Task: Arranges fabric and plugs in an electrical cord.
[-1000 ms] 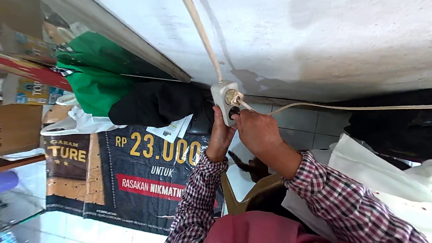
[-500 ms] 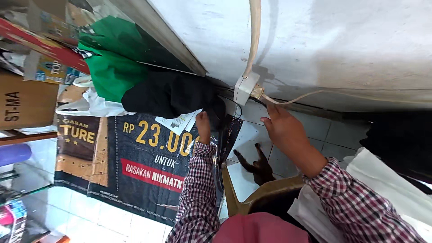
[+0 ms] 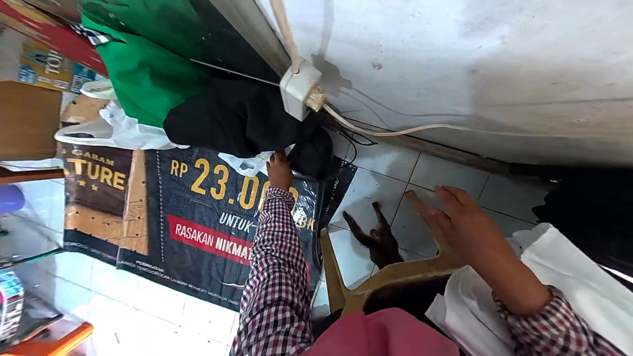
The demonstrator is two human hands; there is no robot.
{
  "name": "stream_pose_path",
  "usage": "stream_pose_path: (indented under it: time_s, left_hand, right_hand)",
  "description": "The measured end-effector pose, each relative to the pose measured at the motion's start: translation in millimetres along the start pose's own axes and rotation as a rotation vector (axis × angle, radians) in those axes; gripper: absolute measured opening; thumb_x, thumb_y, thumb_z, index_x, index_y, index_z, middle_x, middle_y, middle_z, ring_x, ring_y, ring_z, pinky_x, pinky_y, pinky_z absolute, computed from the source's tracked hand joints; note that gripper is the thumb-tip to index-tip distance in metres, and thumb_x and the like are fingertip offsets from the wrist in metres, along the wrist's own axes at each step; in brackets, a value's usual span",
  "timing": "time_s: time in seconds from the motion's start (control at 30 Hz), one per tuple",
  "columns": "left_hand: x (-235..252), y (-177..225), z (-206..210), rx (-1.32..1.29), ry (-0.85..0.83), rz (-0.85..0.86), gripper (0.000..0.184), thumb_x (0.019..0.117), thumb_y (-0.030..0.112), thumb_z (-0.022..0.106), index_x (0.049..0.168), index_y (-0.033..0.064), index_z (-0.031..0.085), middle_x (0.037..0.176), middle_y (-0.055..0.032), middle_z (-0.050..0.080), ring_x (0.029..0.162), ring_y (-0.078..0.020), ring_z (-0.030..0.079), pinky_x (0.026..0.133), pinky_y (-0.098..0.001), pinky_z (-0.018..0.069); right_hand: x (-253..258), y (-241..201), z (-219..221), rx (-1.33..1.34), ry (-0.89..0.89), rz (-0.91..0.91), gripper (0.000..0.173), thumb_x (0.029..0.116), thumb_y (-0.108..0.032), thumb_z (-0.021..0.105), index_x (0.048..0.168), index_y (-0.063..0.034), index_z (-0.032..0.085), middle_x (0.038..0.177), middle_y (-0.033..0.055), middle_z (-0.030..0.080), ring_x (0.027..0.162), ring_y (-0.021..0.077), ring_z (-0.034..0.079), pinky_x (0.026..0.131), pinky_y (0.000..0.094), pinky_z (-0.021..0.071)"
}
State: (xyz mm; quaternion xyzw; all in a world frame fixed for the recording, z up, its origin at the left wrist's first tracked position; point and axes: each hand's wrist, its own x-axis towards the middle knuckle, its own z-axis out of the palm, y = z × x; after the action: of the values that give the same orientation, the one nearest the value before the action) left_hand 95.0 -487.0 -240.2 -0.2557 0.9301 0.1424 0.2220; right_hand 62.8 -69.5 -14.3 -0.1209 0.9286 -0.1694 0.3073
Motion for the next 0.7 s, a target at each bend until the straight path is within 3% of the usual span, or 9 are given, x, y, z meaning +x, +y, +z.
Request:
stream_pose_path:
  time_s: [0.17, 0.33, 0.47, 0.6, 0.67, 0.7]
  left_hand:
    - [8, 0, -10, 0.027, -0.033, -0.039, 0.045, 0.1061, 0.014, 0.049, 0.148, -0.0036, 0.047, 0.154, -0.0285, 0.041, 0.144, -0.0483, 0.036, 0.116, -0.0672, 0.0264]
    - [8, 1, -13, 0.025, -0.081, -0.134, 0.054, 0.1048, 0.013, 0.050, 0.156, 0.0028, 0.037, 0.165, -0.0230, 0.027, 0.153, -0.0460, 0.021, 0.117, -0.0674, 0.0254]
    - [8, 4, -10, 0.023, -0.078, -0.162, 0.057, 0.1027, 0.012, 0.053, 0.156, 0.0032, 0.037, 0.165, -0.0226, 0.026, 0.152, -0.0468, 0.022, 0.113, -0.0684, 0.0309]
    - [2, 2, -9, -0.027, -0.071, -0.130, 0.060, 0.1017, 0.011, 0.056, 0.156, -0.0030, 0.033, 0.163, -0.0270, 0.027, 0.151, -0.0487, 0.022, 0.114, -0.0703, 0.0261]
    - [-2, 1, -5, -0.049, -0.058, -0.102, 0.061, 0.1023, 0.010, 0.053, 0.157, -0.0042, 0.030, 0.164, -0.0258, 0.025, 0.152, -0.0487, 0.020, 0.115, -0.0709, 0.0238]
    - [-4, 1, -3, -0.045, -0.050, -0.089, 0.061, 0.1026, 0.010, 0.053, 0.157, -0.0045, 0.029, 0.165, -0.0258, 0.024, 0.152, -0.0484, 0.020, 0.116, -0.0704, 0.0230]
  right_hand:
    - [-3, 13, 0, -0.022, 0.029, 0.016, 0.045, 0.1030, -0.015, 0.061, 0.141, 0.0083, 0.054, 0.141, 0.0319, 0.054, 0.121, 0.0488, 0.061, 0.099, 0.0608, 0.0504]
    - [-11, 25, -4, -0.036, 0.007, 0.053, 0.046, 0.1046, -0.018, 0.059, 0.143, 0.0067, 0.052, 0.144, 0.0315, 0.052, 0.125, 0.0501, 0.058, 0.101, 0.0621, 0.0487]
    - [-22, 35, -10, -0.045, 0.049, 0.064, 0.047, 0.1034, -0.017, 0.061, 0.143, 0.0080, 0.053, 0.142, 0.0334, 0.053, 0.123, 0.0519, 0.059, 0.099, 0.0641, 0.0489]
    - [-36, 47, -17, -0.054, 0.110, 0.046, 0.045, 0.1022, -0.017, 0.061, 0.139, 0.0085, 0.056, 0.139, 0.0344, 0.055, 0.119, 0.0539, 0.060, 0.095, 0.0672, 0.0500]
    - [-43, 45, -27, -0.054, 0.082, 0.100, 0.046, 0.1039, -0.018, 0.058, 0.141, 0.0078, 0.054, 0.141, 0.0346, 0.053, 0.123, 0.0537, 0.058, 0.100, 0.0659, 0.0479]
    - [-46, 39, -35, -0.043, 0.019, 0.173, 0.048, 0.1066, -0.021, 0.054, 0.146, 0.0062, 0.050, 0.148, 0.0344, 0.047, 0.131, 0.0523, 0.053, 0.106, 0.0636, 0.0435]
